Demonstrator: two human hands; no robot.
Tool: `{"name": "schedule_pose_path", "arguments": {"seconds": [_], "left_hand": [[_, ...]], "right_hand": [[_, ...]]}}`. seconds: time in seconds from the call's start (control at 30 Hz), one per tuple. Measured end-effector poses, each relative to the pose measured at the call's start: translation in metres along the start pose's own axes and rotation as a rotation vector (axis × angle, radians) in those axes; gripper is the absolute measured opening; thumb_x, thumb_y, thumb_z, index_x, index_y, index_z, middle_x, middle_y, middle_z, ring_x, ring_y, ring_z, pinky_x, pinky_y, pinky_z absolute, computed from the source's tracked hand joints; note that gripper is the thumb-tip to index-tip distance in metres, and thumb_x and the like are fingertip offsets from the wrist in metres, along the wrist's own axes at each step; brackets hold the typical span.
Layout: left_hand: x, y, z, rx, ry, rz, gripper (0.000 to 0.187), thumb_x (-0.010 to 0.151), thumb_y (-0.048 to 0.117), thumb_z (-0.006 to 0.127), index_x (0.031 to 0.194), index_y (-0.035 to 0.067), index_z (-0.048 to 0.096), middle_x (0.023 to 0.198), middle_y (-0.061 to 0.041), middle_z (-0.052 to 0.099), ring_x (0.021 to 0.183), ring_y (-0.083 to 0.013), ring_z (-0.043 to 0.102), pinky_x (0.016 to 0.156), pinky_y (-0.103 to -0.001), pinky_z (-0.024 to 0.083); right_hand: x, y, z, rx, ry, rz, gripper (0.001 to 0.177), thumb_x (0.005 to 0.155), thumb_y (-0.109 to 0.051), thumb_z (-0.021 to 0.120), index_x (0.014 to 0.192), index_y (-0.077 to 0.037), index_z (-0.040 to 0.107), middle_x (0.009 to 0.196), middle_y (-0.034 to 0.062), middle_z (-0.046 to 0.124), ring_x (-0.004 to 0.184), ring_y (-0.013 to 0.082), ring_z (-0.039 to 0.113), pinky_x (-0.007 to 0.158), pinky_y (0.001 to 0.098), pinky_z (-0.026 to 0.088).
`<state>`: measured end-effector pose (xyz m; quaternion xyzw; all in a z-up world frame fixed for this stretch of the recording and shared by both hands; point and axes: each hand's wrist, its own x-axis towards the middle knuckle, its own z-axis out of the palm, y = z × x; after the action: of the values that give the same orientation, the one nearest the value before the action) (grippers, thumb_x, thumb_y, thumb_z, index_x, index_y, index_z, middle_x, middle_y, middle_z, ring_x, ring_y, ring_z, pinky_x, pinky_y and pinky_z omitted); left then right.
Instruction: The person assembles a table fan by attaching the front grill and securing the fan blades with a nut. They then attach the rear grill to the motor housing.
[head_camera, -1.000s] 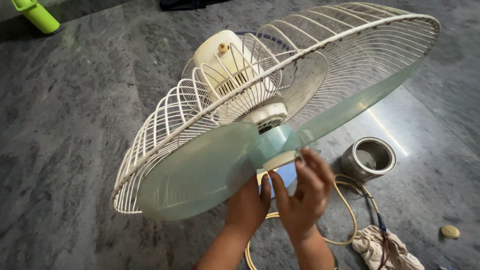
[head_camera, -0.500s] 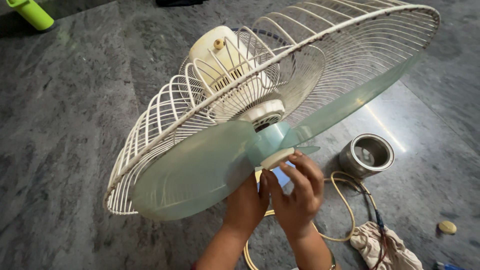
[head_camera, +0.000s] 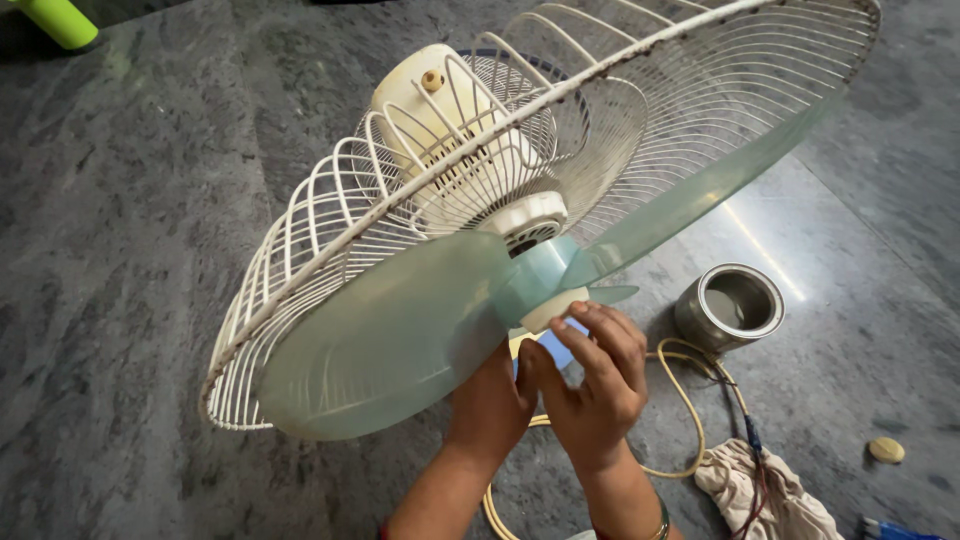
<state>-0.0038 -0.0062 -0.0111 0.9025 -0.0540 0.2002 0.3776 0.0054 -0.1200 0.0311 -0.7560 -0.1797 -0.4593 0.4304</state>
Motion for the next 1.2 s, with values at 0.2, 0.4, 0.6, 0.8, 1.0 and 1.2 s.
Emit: {"name": "schedule_pose_path", "arguments": {"seconds": [0.2, 0.4, 0.6, 0.8, 1.0, 1.2], "left_hand": [[-0.002, -0.005, 0.006, 0.036, -0.018, -0.046, 0.043, 0.098, 0.021, 0.06, 0.129, -0.007, 0.053, 0.119, -0.033, 0.059, 0.114, -0.0514, 0.055, 0.097, -0.056, 0.044], [0.002, 0.002, 0.001, 0.079, 0.056, 0.018, 0.046, 0.094, 0.018, 0.063, 0.13, -0.008, 0.053, 0.121, -0.034, 0.058, 0.115, -0.0522, 0.054, 0.098, -0.057, 0.043], [0.004, 0.006, -0.006, -0.063, 0.078, 0.034, 0.035, 0.096, 0.016, 0.062, 0.125, -0.003, 0.058, 0.114, -0.028, 0.064, 0.108, -0.0488, 0.06, 0.092, -0.054, 0.047], [0.001, -0.002, 0.004, -0.036, 0.021, -0.086, 0.035, 0.096, 0.02, 0.061, 0.123, -0.003, 0.059, 0.113, -0.028, 0.064, 0.105, -0.0471, 0.061, 0.089, -0.053, 0.048], [-0.002, -0.011, 0.009, 0.089, 0.022, -0.038, 0.035, 0.097, 0.021, 0.062, 0.121, -0.005, 0.06, 0.11, -0.03, 0.064, 0.103, -0.0496, 0.06, 0.09, -0.056, 0.046], [-0.001, -0.013, 0.009, 0.085, -0.067, -0.1, 0.038, 0.092, 0.026, 0.067, 0.116, -0.004, 0.062, 0.105, -0.029, 0.064, 0.1, -0.0492, 0.059, 0.089, -0.056, 0.046]], "right_hand": [[0.005, -0.002, 0.006, 0.369, 0.12, 0.236, 0.056, 0.079, -0.016, 0.089, 0.122, -0.002, 0.056, 0.126, 0.0101, 0.052, 0.117, 0.0183, 0.062, 0.098, 0.0316, 0.059], [0.006, -0.003, -0.004, 0.08, -0.025, 0.242, 0.058, 0.074, -0.01, 0.093, 0.123, 0.0, 0.064, 0.121, 0.0135, 0.062, 0.108, 0.0237, 0.066, 0.092, 0.034, 0.059], [-0.002, -0.005, -0.001, 0.016, -0.019, 0.038, 0.042, 0.079, 0.002, 0.085, 0.116, -0.005, 0.066, 0.123, 0.0127, 0.062, 0.121, 0.0329, 0.063, 0.106, 0.0433, 0.055], [-0.009, -0.002, 0.003, 0.287, -0.003, 0.001, 0.036, 0.086, 0.003, 0.083, 0.114, -0.008, 0.064, 0.126, 0.0086, 0.063, 0.127, 0.0259, 0.067, 0.104, 0.0362, 0.058], [-0.009, -0.003, 0.004, 0.11, -0.014, 0.281, 0.055, 0.078, -0.01, 0.086, 0.124, -0.003, 0.056, 0.129, 0.015, 0.053, 0.114, 0.0282, 0.057, 0.095, 0.0393, 0.049], [-0.005, -0.01, 0.0, 0.108, 0.09, 0.016, 0.04, 0.092, -0.019, 0.068, 0.127, -0.004, 0.055, 0.131, 0.0165, 0.055, 0.13, 0.0332, 0.055, 0.117, 0.0476, 0.044]]}}
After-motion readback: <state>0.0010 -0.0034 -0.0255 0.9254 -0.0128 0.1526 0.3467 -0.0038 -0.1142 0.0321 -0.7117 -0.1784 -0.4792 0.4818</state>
